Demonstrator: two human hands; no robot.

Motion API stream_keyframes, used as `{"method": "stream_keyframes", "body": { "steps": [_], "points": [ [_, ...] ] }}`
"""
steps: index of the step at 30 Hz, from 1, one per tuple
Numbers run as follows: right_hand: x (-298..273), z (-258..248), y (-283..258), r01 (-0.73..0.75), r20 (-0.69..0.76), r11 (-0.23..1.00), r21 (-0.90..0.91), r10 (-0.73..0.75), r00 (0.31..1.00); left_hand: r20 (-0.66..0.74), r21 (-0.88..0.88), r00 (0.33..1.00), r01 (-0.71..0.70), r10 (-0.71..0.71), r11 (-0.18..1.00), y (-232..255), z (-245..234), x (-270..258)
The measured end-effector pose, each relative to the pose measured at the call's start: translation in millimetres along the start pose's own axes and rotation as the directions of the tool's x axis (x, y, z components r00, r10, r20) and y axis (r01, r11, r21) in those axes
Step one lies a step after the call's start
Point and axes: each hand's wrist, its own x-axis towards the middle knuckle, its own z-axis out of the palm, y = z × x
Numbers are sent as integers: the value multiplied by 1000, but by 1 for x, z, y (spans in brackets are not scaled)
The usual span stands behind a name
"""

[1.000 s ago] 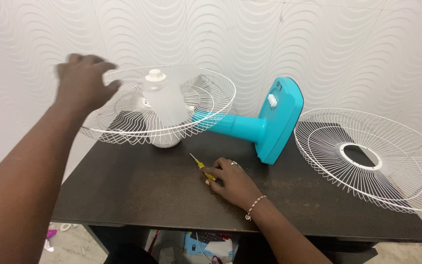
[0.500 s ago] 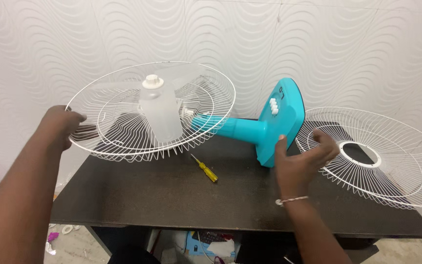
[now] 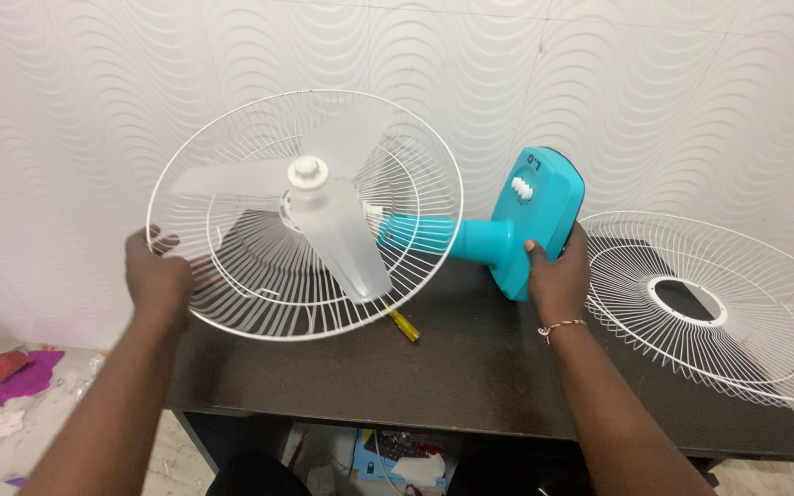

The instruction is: The person disassembles a table fan by removing the front grille, unscrewing the blade hub, detaching the fan blades, and then removing the rear grille. A screwdriver is used to loosen screws on the motor housing. The components are placed on a dark tabletop.

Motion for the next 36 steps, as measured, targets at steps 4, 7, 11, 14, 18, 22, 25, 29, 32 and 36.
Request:
{"method": "stream_keyframes", "body": {
  "steps": [4,7,11,14,18,22,25,29,32,36],
  "points": [
    [1,8,11,-41,-15,994,102,43,999,-85,41,969,-229,232,972,-15,9,-31],
    [2,13,15,-100,-6,986,131,101,995,-73,-71,992,-106,101,992,-18,18,-58],
    [6,13,17,-61,-12,990,129,63,998,-31,-190,998,-57,52,980,-16,17,-71],
    [7,11,17,-78,18,994,78,77,997,-60,-17,991,-124,122,992,-21,17,-72],
    [2,15,7,15,-128,996,87,-3,992,-98,412,956,-215,278,885,-23,17,-70],
    [-8,16,-17,227,-361,974,8,-209,909,-16,612,845,-415,535,673,-12,18,-73],
    [-17,19,-50,447,-362,894,-42,-430,827,115,654,747,-553,655,516,7,22,-75],
    [-25,37,-104,701,-202,712,39,-681,704,233,536,607,-732,760,420,41,32,-70],
    [-30,61,-143,652,93,703,284,-697,711,360,388,508,-844,782,370,68,41,-57],
    [-27,98,-178,701,296,664,262,-746,596,528,286,425,-904,735,317,94,51,-42]
  ]
}}
